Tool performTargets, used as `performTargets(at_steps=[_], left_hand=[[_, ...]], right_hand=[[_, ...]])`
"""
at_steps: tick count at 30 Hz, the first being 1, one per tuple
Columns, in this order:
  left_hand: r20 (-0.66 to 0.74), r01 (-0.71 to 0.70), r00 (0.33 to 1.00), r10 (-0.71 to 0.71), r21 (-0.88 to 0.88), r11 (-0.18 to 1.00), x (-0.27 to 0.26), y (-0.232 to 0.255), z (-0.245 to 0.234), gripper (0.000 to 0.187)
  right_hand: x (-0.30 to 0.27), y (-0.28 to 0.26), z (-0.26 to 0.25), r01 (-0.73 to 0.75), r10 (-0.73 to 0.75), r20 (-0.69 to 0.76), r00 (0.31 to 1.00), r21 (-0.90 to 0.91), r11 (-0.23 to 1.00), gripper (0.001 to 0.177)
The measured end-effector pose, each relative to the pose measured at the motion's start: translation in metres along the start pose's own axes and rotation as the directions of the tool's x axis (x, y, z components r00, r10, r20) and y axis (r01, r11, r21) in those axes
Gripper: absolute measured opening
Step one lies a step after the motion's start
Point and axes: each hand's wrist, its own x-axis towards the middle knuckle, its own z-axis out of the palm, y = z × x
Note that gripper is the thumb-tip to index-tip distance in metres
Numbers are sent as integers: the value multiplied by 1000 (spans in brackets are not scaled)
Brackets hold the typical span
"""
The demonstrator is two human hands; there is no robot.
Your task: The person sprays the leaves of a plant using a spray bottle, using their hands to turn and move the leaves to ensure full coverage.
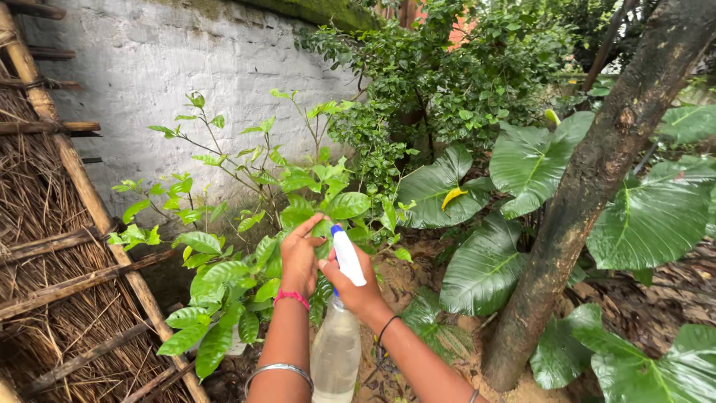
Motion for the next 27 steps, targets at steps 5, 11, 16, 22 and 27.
performTargets(at_steps=[5,11,16,22,27], left_hand=[[-23,2,1000,-1,6,1000,-4,1,2,60],[20,-119,993,118,100,988,11,-8,-5,64],[-22,-64,998,66,81,995,19,-5,2,59],[-81,-109,988,128,205,973,29,-3,6,57],[-85,-81,992,92,123,989,30,-6,14,56]], right_hand=[[1,-7,-4,20,-26,139,990,45,999,18],[12,-12,-12,34,-50,113,992,136,990,19],[22,-11,-13,13,-19,105,994,60,998,19],[29,-8,-20,49,-53,61,997,70,996,23],[39,-8,-17,81,-79,50,996,-38,996,22]])
